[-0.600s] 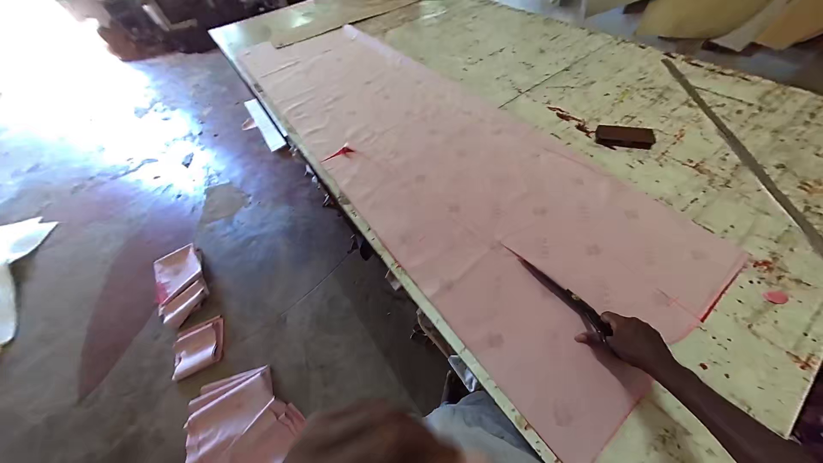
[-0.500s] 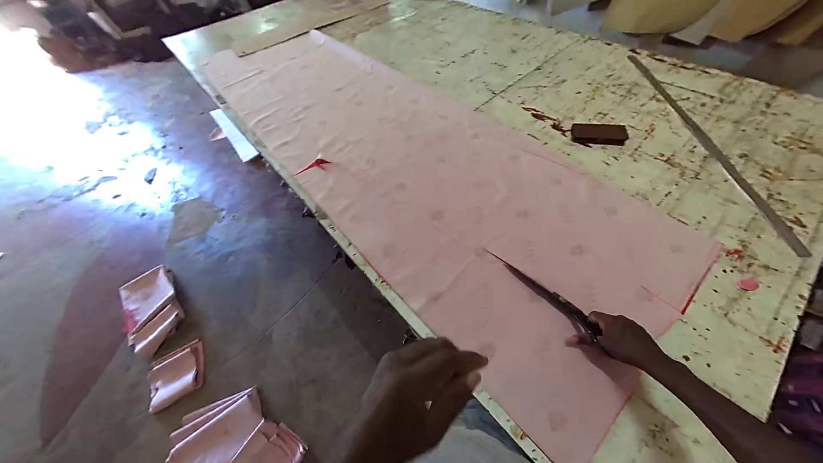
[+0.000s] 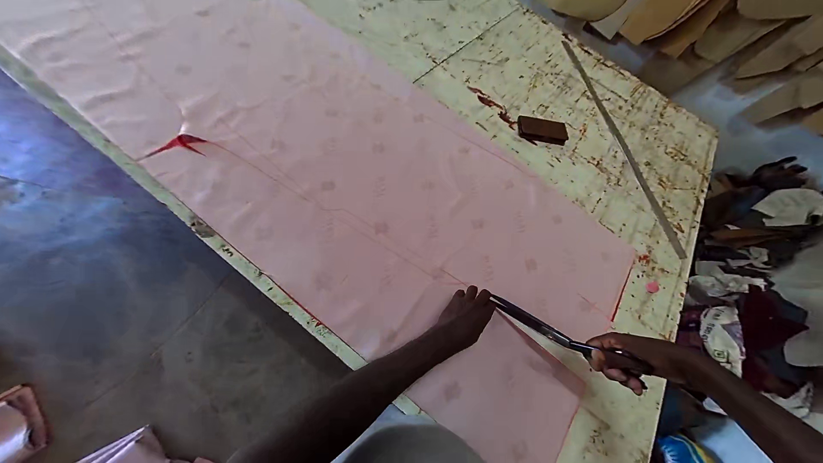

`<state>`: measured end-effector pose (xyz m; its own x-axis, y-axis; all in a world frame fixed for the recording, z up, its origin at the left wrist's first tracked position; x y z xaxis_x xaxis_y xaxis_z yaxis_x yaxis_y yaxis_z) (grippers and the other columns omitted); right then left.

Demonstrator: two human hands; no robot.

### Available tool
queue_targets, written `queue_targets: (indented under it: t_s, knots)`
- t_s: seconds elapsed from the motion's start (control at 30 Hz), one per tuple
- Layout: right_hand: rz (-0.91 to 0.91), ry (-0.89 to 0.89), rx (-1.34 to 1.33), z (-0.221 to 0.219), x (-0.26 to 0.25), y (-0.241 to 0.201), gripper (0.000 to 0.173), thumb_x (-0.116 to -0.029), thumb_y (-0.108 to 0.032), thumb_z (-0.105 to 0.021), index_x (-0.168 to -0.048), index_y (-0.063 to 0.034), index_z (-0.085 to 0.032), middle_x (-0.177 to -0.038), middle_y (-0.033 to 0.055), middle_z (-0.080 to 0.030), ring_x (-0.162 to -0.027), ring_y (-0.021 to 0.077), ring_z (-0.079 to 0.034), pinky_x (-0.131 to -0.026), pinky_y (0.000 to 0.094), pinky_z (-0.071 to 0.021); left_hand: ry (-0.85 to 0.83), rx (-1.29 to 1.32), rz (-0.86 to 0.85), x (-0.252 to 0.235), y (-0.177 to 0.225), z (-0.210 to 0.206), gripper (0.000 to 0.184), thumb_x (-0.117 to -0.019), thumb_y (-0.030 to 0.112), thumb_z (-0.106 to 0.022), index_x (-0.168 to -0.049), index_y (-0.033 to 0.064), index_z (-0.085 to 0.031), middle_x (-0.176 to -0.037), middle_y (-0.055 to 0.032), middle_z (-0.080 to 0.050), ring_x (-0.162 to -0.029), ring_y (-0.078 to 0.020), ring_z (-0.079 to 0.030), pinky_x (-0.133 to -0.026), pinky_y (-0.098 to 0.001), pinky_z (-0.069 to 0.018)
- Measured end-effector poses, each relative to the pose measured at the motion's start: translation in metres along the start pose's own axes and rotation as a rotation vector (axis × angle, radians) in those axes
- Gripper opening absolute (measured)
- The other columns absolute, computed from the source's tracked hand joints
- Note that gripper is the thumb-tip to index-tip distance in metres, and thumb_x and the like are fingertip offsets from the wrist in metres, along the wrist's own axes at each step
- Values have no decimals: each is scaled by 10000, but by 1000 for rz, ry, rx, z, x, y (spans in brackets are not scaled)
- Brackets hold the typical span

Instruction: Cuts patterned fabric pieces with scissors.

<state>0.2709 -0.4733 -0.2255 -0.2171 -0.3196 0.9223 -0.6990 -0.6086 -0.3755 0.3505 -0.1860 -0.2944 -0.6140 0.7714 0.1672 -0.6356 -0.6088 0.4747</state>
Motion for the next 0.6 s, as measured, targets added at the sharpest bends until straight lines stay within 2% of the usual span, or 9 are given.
queue_targets:
  t_s: [0.07,0.2,0.33,0.43,0.53,0.6]
  knots:
    - [-30,-49,-10,14,-1,-3,643,-734,-753,-757,-918,-151,-623,-626,-15,-527,-490,101,-564,-474,254,-513,-17,-1,9,-1,0,2,335,-902,145,-755,-1217,71,-668,-1288,-107,-602,-1175,-341,-564,-897,-495,-513]
    - [-56,-170,11,49,-5,-20,609,-769,-743,-737,-911,-160,-628,-631,-25,-515,-498,91,-558,-481,244,-507,-13,30,22,-11,-2,9,314,-899,119,-742,-1204,87,-678,-1231,-130,-615,-1178,-348,-559,-911,-508,-492]
    - [-63,-277,54,80,-21,-32,583,-788,-722,-737,-902,-162,-624,-648,-28,-518,-502,84,-554,-484,239,-506,10,4,9,-8,-4,7,202,-925,130,-708,-1127,119,-705,-1254,-108,-605,-1176,-317,-555,-929,-499,-477]
    - [-34,-346,72,86,-36,-35,581,-789,-713,-742,-898,-154,-625,-645,-21,-511,-499,93,-554,-479,252,-516,7,9,24,-4,-1,1,117,-942,96,-673,-1056,105,-699,-1299,-90,-594,-1229,-296,-543,-1020,-510,-444]
    - [10,-358,97,87,-55,-41,575,-790,-700,-749,-889,-145,-632,-646,-13,-520,-502,95,-555,-481,249,-510,123,23,-23,6,2,-6,112,-940,58,-652,-1026,118,-692,-1210,-73,-629,-1225,-275,-559,-1076,-503,-431]
    - [35,-327,126,86,-66,-51,596,-763,-712,-764,-888,-143,-642,-631,-11,-520,-490,87,-552,-471,231,-498,186,44,-36,17,0,-14,91,-983,137,-633,-1041,136,-703,-1242,-55,-632,-1260,-252,-548,-1117,-480,-417]
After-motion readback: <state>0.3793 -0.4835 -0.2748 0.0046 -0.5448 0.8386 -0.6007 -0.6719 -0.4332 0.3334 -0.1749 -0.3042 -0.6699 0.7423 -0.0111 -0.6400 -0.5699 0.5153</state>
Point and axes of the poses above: each hand's wrist, its own x-axis away from the middle knuckle, its own z-axis out of the back of the hand, y = z × x, the point moved 5 cm from there along -x, towards the middle knuckle
